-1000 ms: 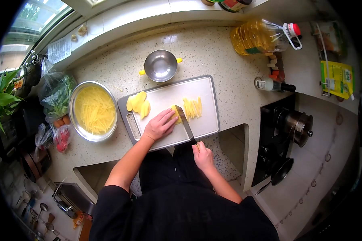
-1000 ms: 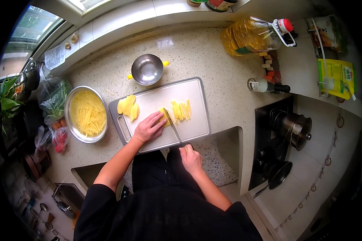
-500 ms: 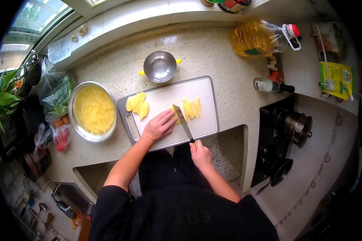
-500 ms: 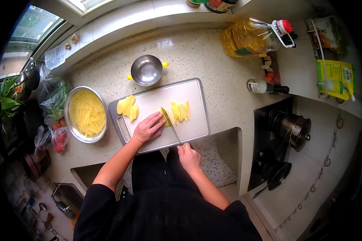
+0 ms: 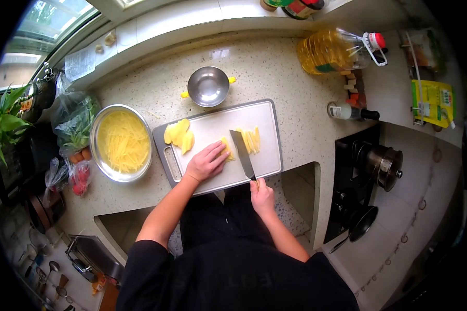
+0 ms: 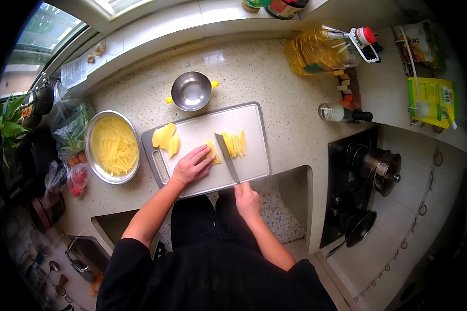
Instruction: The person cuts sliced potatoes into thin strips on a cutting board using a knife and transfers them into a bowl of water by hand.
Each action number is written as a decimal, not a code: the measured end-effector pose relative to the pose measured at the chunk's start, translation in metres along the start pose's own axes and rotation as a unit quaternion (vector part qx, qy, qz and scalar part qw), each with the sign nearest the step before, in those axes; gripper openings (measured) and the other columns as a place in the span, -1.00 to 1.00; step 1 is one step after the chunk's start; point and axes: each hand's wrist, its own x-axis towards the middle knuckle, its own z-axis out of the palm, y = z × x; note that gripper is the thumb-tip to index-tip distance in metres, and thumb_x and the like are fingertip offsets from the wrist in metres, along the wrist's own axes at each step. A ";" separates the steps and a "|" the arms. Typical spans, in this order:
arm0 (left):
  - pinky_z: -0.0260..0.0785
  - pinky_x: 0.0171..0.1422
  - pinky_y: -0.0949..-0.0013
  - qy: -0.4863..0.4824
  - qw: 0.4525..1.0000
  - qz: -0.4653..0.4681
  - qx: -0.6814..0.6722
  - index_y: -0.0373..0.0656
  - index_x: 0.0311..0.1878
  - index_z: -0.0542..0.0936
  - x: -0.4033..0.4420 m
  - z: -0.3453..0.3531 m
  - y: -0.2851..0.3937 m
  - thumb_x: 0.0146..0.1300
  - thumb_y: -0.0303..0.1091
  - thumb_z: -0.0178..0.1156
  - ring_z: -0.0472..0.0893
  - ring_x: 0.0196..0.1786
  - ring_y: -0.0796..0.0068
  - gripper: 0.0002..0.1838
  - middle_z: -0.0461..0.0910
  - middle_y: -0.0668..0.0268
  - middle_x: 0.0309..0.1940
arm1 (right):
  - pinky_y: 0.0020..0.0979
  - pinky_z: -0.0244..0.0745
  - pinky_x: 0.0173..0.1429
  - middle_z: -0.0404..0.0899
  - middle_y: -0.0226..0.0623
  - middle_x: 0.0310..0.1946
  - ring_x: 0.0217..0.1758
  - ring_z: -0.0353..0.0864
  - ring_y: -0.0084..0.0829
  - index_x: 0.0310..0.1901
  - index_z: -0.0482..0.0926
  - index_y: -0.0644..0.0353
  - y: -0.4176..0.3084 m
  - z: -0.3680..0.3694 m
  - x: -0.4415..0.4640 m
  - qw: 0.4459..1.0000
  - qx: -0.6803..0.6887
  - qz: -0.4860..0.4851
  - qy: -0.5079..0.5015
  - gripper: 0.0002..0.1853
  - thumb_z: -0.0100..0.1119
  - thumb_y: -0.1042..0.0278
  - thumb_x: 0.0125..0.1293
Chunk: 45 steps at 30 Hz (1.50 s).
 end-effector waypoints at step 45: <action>0.14 0.70 -0.07 0.112 0.921 -0.351 0.127 -0.34 0.39 0.58 -0.129 -0.242 -0.026 0.48 0.00 0.20 0.50 0.52 0.07 -0.36 0.57 0.00 0.42 | -0.15 0.55 -0.33 0.53 -0.32 -0.46 -0.42 0.66 -0.17 -0.20 0.64 0.07 -0.276 0.032 0.032 0.830 -0.137 -0.540 -0.022 -0.61 0.58 0.02 0.11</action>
